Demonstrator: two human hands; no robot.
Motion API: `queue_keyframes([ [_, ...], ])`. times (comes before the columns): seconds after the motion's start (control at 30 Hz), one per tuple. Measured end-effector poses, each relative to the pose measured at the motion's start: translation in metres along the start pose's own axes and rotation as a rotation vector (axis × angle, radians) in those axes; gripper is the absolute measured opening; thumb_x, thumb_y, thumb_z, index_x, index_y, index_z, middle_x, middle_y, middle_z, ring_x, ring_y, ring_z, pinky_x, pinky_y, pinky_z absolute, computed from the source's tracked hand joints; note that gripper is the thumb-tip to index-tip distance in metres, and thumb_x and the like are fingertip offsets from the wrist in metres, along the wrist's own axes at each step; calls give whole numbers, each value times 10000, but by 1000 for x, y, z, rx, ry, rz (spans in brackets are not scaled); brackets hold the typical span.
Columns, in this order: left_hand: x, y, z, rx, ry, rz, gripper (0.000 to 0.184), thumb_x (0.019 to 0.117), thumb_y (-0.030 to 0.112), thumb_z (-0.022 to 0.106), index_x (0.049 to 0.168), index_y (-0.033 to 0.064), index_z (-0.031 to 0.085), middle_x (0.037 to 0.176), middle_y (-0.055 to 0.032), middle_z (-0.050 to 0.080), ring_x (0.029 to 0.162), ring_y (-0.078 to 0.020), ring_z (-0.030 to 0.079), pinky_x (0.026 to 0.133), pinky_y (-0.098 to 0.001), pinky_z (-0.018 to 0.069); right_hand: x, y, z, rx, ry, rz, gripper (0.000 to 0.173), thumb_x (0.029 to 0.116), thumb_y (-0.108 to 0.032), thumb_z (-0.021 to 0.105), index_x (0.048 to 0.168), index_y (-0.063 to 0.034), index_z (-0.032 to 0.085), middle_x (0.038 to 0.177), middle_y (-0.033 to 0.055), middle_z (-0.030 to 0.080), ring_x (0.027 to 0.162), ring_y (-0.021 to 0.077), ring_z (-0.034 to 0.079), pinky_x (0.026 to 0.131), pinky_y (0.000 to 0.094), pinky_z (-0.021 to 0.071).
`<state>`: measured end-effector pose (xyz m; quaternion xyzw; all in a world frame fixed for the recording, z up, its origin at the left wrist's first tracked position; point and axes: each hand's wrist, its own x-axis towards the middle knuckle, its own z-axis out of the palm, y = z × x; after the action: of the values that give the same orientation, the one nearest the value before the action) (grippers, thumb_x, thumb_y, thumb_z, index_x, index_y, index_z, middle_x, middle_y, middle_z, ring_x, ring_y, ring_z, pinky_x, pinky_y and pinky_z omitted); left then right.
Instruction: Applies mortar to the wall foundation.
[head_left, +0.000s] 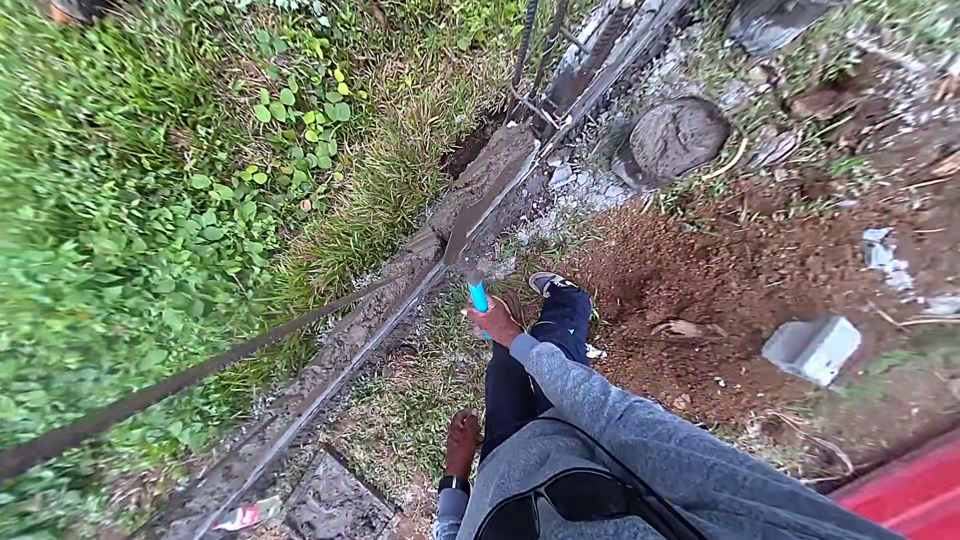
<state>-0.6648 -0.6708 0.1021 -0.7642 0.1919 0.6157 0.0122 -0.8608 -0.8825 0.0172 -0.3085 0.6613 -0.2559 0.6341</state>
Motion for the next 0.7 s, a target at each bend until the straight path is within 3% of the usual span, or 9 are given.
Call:
queue_keyframes([
  [0.17,-11,13,7,17,-45,27,452,1084,373,508,1349,14,581,949,-187,700,765,-263,683,720,-460,595,-43,-31,-37,-120,-60,-90,571,907,-392,773,1358,-68,639,1194,119,725,1087,181,693,1024,399,549],
  [0.23,-8,17,14,30,-49,80,448,1085,361,507,1298,-23,600,851,-159,681,691,-223,646,665,-424,577,-46,-59,-71,-191,-11,-126,532,921,-433,747,1335,-115,647,1135,93,735,1034,187,704,972,440,574],
  [0.33,1,22,22,9,-42,92,431,1091,338,502,1246,-54,594,798,-149,659,641,-197,619,630,-395,560,-44,-135,-125,-442,85,-149,491,973,-460,633,1325,-120,595,1057,119,725,973,277,711,877,545,576],
  [0.4,3,29,21,13,-43,75,422,1097,321,489,1242,-60,601,818,-156,661,649,-197,611,642,-395,550,-42,-192,-151,-621,140,-162,471,961,-369,581,1352,-106,559,1157,144,704,1045,319,700,874,579,565],
  [0.5,1,40,16,31,-61,74,435,1112,317,446,1254,-68,590,834,-150,655,653,-181,605,651,-381,549,-28,-256,-172,-845,209,-152,525,953,-243,648,1443,-106,519,1335,207,623,1121,406,669,886,623,557],
  [0.6,-2,45,10,24,-39,76,455,1102,346,474,1233,-70,600,806,-142,646,651,-192,607,647,-387,551,-6,-295,-172,-992,335,-175,507,916,-121,706,1398,-100,551,1285,226,638,1076,435,672,824,620,577],
  [0.7,13,30,-1,10,-22,102,440,1092,373,489,1191,-35,623,740,-98,640,602,-173,612,597,-364,556,18,-306,-158,-1107,377,-196,352,974,-83,632,1318,-6,615,1270,272,623,1129,457,639,860,612,565],
])
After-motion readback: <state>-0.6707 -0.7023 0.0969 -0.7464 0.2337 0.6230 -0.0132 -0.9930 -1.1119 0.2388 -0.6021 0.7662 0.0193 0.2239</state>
